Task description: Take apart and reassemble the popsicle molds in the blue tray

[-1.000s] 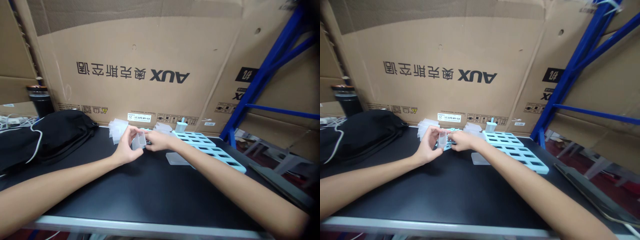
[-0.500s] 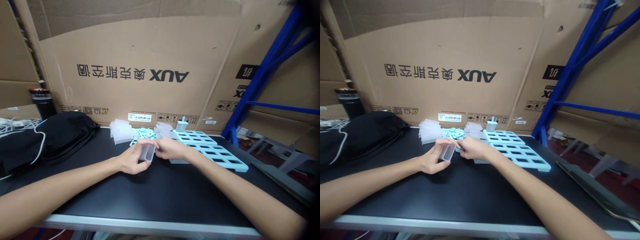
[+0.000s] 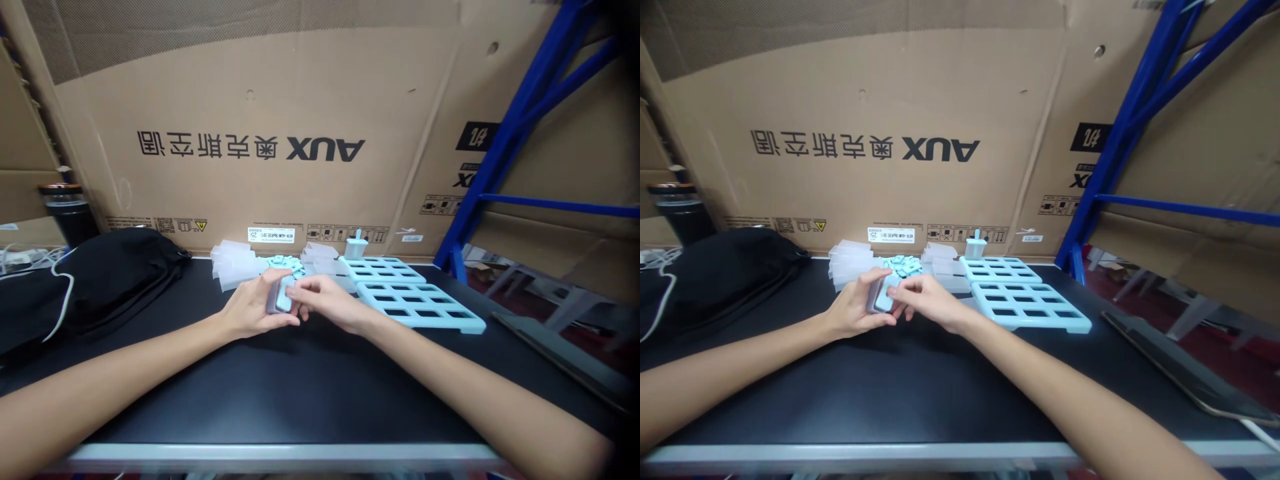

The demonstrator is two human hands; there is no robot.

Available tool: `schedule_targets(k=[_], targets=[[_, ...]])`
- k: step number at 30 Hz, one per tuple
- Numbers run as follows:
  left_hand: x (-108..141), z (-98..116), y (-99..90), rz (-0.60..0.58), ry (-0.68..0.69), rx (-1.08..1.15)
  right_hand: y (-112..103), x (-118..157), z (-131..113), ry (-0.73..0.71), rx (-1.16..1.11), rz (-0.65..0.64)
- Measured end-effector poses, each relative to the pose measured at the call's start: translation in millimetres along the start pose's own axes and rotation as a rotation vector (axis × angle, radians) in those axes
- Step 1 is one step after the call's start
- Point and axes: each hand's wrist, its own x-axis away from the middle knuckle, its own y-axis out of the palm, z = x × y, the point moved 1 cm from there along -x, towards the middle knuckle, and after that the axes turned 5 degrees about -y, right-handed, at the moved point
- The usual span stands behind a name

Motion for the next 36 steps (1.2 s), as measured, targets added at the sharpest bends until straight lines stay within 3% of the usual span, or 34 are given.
schedule_targets(k=[5, 8, 10, 14, 17, 23, 31, 36], targets=[[-3, 3, -4.8, -0.093, 0.043, 0.060, 18, 1, 5, -0.009, -0.002, -0.073], [-3, 4, -5.0, -0.114, 0.046, 0.074, 11, 1, -1, -0.023, 0.111, -0.159], [-2, 6, -4.2, -0.144, 0.063, 0.037, -4, -1, -5, -0.038, 0.316, -0.176], [-2, 18, -0.5, -0.299, 0.285, -0.047, -38, -16, -6, -0.105, 0.888, 0.059], [-1, 26, 1.4, -0.401, 0.404, -0.084, -46, -35, 3, -0.178, 1.062, 0.056], [3, 25, 4.2, -0.539, 0.350, 0.033, -42, -66, 23, -0.237, 1.209, -0.154], [3, 21, 5.4, -0.588, 0.236, 0.120, -25, -72, 19, -0.268, 1.294, -0.296], [4, 19, 1.0, -0.479, 0.145, 0.235, -22, -70, 12, -0.237, 1.295, -0.375]])
